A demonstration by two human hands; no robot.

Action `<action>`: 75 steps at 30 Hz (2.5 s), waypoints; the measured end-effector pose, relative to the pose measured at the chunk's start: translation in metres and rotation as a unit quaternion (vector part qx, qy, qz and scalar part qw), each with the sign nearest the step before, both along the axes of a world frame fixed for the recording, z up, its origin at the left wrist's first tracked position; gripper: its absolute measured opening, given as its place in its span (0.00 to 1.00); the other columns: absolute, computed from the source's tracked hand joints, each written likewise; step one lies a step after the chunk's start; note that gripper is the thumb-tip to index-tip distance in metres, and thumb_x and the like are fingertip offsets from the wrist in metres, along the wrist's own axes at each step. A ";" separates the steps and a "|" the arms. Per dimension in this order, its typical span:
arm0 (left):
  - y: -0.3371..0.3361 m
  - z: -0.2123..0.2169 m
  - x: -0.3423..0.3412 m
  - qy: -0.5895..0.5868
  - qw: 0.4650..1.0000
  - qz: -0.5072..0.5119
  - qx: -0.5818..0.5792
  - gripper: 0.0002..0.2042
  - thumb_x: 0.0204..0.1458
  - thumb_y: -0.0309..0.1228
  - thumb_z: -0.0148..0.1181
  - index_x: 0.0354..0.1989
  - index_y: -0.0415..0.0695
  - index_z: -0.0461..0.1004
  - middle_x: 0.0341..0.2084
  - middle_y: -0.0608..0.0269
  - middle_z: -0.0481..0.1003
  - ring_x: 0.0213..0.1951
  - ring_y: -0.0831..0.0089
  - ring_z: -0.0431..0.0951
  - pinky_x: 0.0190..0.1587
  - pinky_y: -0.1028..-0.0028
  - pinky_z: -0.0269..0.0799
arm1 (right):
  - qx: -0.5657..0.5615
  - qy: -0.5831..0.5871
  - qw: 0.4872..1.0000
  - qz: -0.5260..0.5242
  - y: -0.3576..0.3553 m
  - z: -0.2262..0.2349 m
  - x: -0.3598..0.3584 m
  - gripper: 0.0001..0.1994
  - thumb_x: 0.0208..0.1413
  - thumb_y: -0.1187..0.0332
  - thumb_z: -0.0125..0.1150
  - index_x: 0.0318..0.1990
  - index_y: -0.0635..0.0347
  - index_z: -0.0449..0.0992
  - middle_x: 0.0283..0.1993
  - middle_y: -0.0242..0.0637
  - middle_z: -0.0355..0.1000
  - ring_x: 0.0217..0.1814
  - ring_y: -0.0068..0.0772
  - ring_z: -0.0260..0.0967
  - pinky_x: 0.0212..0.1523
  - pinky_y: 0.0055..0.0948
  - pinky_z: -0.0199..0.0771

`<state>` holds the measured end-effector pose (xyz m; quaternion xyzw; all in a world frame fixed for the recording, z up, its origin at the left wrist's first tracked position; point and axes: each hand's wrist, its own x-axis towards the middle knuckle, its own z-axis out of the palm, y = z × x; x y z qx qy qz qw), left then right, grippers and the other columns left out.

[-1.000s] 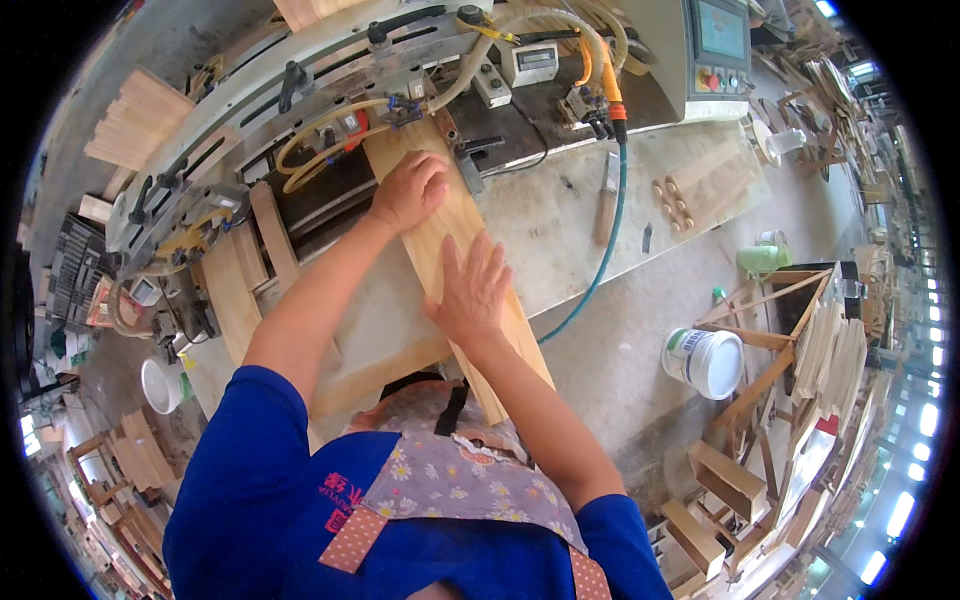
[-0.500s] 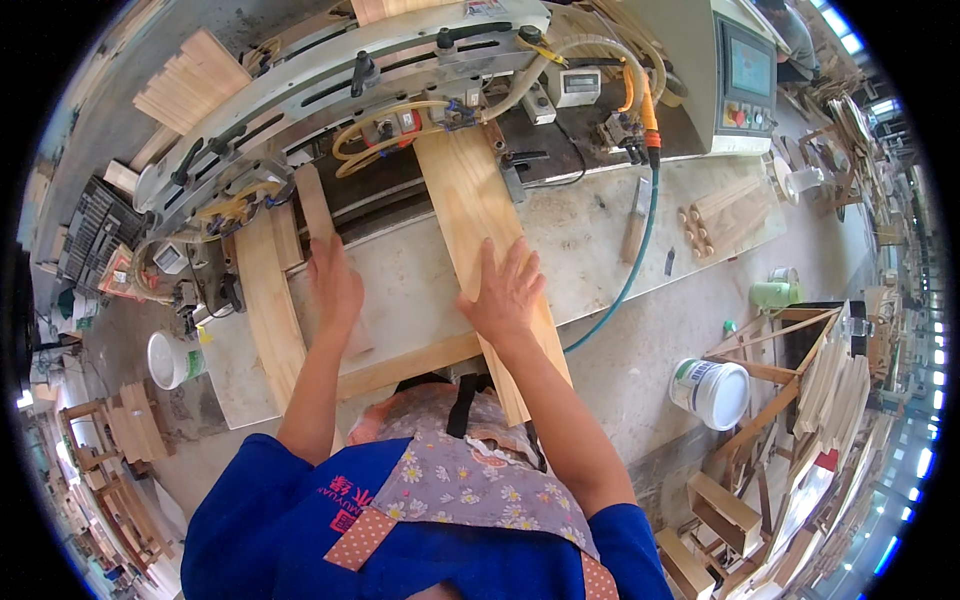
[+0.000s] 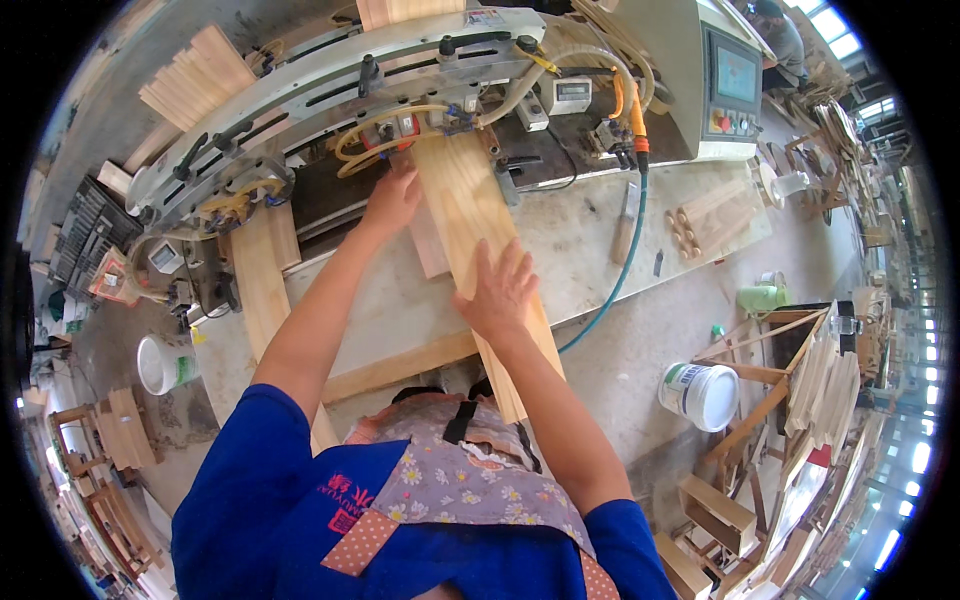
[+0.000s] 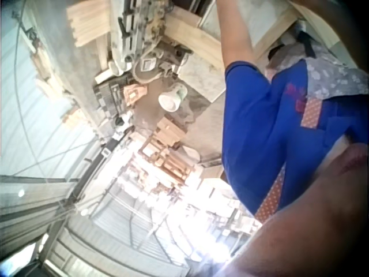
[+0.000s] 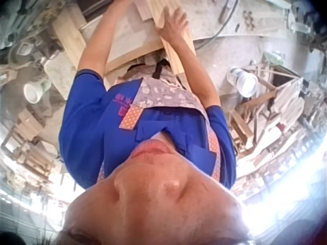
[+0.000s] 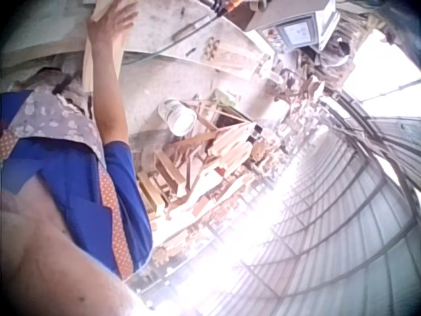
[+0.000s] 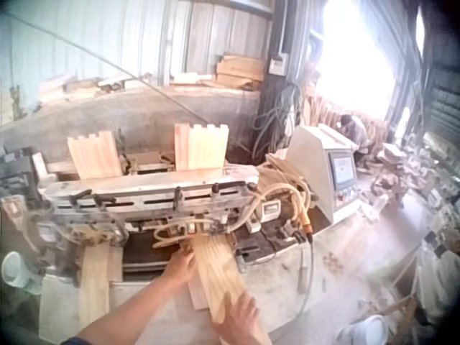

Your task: The person operates a woodworking machine in a workshop, feeding wooden planks through the equipment to process them. They handle the wood by hand, positioning it on the machine's table and guiding it through the mechanism. The person also stacks processed pieces and briefly touches their face during the task.

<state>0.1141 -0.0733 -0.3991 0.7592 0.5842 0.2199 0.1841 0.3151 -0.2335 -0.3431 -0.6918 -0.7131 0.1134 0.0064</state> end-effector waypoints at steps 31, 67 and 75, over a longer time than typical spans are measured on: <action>-0.153 0.023 0.062 -0.553 0.720 0.193 -0.373 0.20 0.52 0.43 0.61 0.43 0.37 0.70 0.32 0.62 0.74 0.35 0.69 0.75 0.40 0.73 0.71 | -0.042 0.019 0.999 -0.022 0.004 0.005 0.001 0.47 0.41 0.51 0.66 0.68 0.45 0.47 0.71 0.59 0.33 0.70 0.70 0.34 0.62 0.64 0.43; -0.134 -0.012 0.114 -0.506 0.733 0.340 -0.302 0.18 0.54 0.37 0.58 0.44 0.33 0.73 0.37 0.60 0.77 0.38 0.74 0.76 0.42 0.74 0.70 | 0.088 0.858 0.360 -0.355 0.210 -0.064 0.210 0.09 0.58 0.65 0.56 0.41 0.61 0.68 0.31 0.36 0.71 0.35 0.28 0.71 0.40 0.27 0.76; -0.133 0.012 0.114 -0.388 0.791 0.372 -0.292 0.16 0.51 0.37 0.59 0.39 0.35 0.73 0.36 0.58 0.76 0.36 0.69 0.76 0.41 0.70 0.70 | 0.086 0.194 0.969 0.130 -0.031 -0.025 0.102 0.38 0.54 0.52 0.56 0.67 0.61 0.48 0.69 0.56 0.45 0.71 0.56 0.43 0.66 0.51 0.46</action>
